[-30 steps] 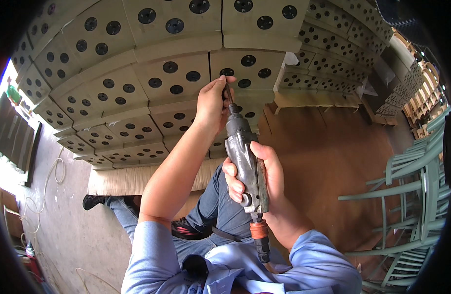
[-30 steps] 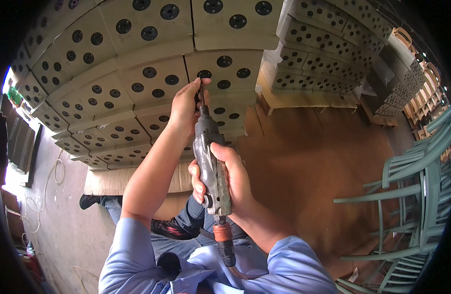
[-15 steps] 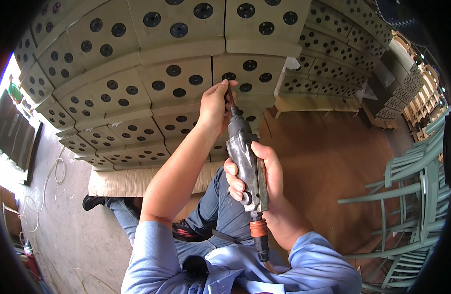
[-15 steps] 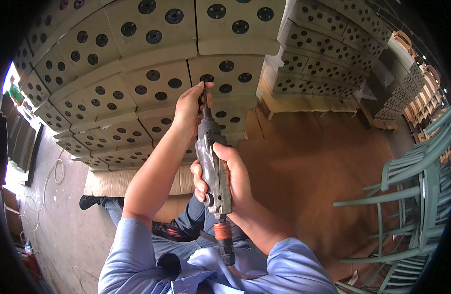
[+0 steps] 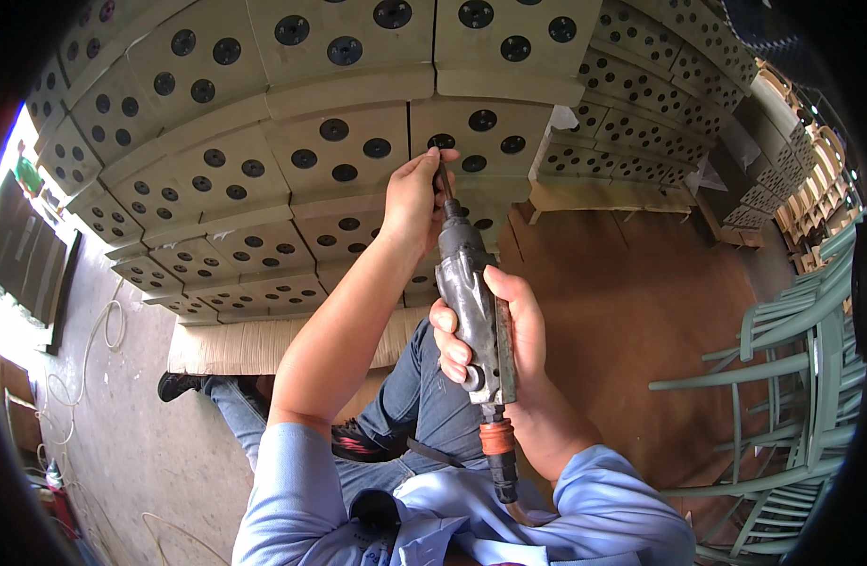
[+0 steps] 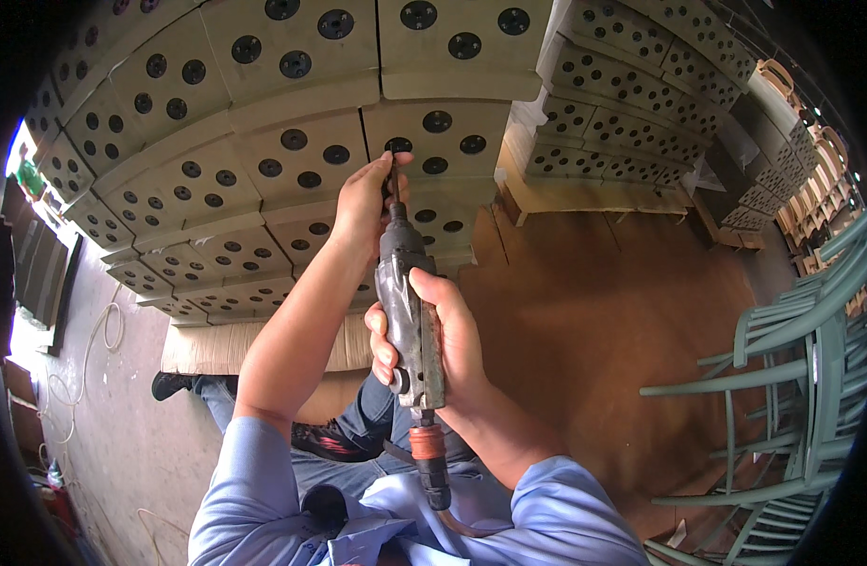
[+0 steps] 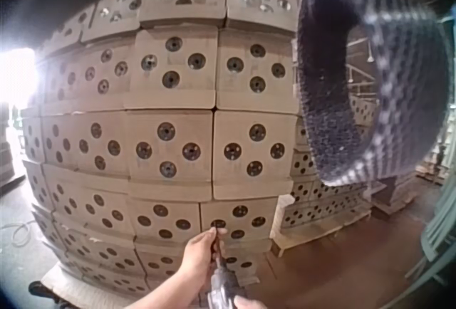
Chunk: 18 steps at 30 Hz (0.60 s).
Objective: The person uses a power drill to drive screws into stacked cardboard boxes, securing them together. The person sits on the floor and works on the side of the stacked boxes.
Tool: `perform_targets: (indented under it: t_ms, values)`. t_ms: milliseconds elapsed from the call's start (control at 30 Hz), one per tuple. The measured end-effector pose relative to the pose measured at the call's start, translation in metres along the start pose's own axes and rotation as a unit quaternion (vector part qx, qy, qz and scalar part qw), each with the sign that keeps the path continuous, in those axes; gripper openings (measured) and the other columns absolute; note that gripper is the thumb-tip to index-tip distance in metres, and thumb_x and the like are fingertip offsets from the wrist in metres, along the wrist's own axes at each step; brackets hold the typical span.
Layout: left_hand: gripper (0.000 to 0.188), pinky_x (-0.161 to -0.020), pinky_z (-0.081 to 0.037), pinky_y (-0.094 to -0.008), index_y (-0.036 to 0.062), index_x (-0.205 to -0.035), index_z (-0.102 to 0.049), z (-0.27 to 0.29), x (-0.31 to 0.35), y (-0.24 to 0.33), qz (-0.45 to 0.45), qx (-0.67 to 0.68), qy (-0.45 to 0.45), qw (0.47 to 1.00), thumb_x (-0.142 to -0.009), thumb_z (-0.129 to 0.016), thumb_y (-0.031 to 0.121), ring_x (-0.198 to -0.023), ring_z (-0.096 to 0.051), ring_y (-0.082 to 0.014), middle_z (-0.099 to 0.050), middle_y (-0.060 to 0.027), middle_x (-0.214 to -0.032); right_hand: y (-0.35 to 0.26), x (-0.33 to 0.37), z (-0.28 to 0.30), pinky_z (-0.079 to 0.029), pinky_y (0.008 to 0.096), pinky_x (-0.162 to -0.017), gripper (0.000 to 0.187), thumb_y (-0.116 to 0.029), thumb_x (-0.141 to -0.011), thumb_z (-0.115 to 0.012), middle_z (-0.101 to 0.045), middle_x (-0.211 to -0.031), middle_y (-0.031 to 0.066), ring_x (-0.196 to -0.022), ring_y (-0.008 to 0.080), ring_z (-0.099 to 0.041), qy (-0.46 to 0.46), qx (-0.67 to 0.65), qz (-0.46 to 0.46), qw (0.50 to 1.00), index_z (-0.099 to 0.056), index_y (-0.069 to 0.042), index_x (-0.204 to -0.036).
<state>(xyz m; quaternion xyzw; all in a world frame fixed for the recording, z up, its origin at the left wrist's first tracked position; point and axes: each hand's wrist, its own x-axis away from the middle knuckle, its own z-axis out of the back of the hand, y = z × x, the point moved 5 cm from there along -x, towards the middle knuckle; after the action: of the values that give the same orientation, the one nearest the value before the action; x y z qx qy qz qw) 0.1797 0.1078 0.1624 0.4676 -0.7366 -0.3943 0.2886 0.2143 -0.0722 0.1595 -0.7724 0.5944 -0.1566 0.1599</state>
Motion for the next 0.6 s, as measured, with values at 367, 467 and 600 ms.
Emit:
perform_targets:
  t_ms: [367,467,600]
  values:
    - [0.046,-0.057,-0.05,-0.0291,-0.0054,-0.103,-0.066,-0.006,0.082,0.013,0.054,-0.086,0.027,0.994,-0.101,-0.063,0.041,-0.063,-0.056,-0.0108,-0.062,-0.0045,-0.08,-0.003,-0.001,-0.02,-0.053,0.0298,-0.048,0.043,-0.048,-0.102,-0.047,-0.06,-0.086,0.0104,-0.056,0.0153,-0.06,0.046,0.021,0.008,0.999,-0.054,-0.006,-0.11]
    - [0.052,-0.063,-0.051,-0.0275,-0.0046,-0.108,-0.066,-0.001,0.091,0.016,0.07,-0.122,0.028,0.99,-0.098,-0.064,0.046,-0.067,-0.06,-0.0121,-0.063,-0.0048,-0.081,0.0,-0.003,-0.024,-0.053,0.0323,-0.052,0.04,-0.048,-0.1,-0.055,-0.062,-0.081,0.0081,-0.058,0.0167,-0.062,0.034,0.022,0.006,0.999,-0.053,-0.009,-0.107]
    - [0.048,-0.06,-0.049,-0.0279,-0.0018,-0.1,-0.066,0.003,0.092,0.015,0.047,-0.119,0.054,0.99,-0.098,-0.064,0.046,-0.063,-0.059,-0.0122,-0.063,-0.0045,-0.079,0.005,-0.002,-0.032,-0.053,0.0302,-0.049,0.04,-0.047,-0.101,-0.05,-0.06,-0.084,0.0109,-0.056,0.016,-0.06,0.061,0.024,0.014,0.998,-0.053,-0.007,-0.107]
